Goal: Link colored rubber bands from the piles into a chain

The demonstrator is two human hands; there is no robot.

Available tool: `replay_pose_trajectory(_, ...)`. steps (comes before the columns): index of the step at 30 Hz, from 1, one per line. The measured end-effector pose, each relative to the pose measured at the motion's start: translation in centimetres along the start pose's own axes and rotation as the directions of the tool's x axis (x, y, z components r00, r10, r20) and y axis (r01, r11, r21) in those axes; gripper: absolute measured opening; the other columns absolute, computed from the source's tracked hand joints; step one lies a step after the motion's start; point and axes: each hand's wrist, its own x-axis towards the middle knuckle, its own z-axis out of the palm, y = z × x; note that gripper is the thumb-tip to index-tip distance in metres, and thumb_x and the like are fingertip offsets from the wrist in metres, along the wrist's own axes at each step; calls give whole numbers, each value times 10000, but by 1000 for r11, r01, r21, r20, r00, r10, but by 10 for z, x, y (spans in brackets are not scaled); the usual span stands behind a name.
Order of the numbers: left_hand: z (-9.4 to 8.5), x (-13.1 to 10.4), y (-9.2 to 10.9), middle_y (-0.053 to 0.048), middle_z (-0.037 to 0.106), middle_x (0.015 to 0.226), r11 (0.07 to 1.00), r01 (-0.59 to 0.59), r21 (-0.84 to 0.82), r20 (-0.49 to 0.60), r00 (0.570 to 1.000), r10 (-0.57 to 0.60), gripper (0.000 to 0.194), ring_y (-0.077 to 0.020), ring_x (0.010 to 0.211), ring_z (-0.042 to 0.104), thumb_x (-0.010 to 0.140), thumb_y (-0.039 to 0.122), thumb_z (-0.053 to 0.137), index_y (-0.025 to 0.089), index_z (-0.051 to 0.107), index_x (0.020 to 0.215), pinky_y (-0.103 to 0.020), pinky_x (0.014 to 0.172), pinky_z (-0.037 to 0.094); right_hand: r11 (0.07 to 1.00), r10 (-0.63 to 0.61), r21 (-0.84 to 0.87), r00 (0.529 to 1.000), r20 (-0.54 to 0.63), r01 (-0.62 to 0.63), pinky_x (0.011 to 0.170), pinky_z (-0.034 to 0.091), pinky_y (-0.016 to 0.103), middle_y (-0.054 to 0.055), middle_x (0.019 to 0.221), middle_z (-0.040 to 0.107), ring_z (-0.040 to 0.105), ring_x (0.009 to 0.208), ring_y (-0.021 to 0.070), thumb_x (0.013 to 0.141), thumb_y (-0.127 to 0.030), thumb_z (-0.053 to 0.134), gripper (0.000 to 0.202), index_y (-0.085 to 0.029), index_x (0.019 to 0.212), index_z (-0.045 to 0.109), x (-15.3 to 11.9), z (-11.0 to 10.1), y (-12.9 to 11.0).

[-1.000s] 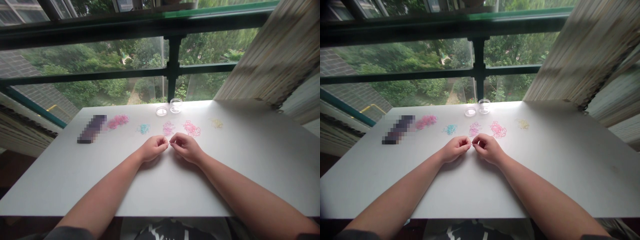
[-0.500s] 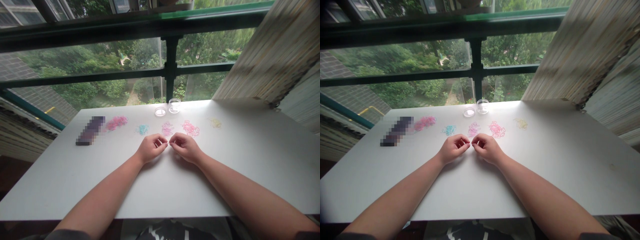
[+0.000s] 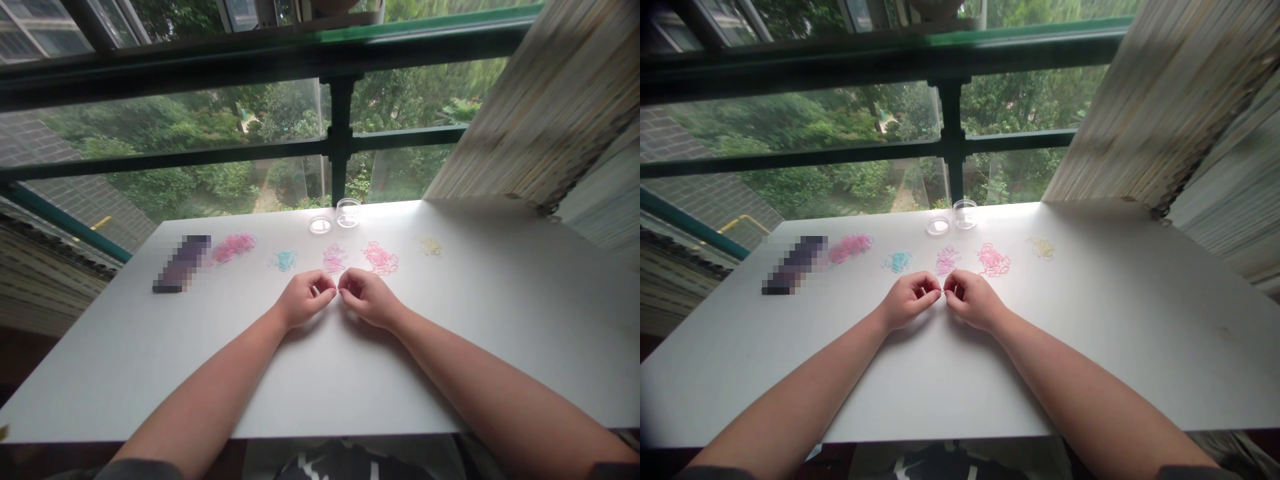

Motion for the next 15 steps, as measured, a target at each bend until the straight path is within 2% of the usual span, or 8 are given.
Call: replay_pose_trajectory(15,0,2,-1,0,543,710,998,5,-58,33,999,-3,154,-90,603,469,789,301,548,149,546,767,-201,562,387,999,-16,-29,1000,-13,15,490,346,200,-40,571,490,428,499,76,709,-122,506,58,-173,700,532,0,1,-3)
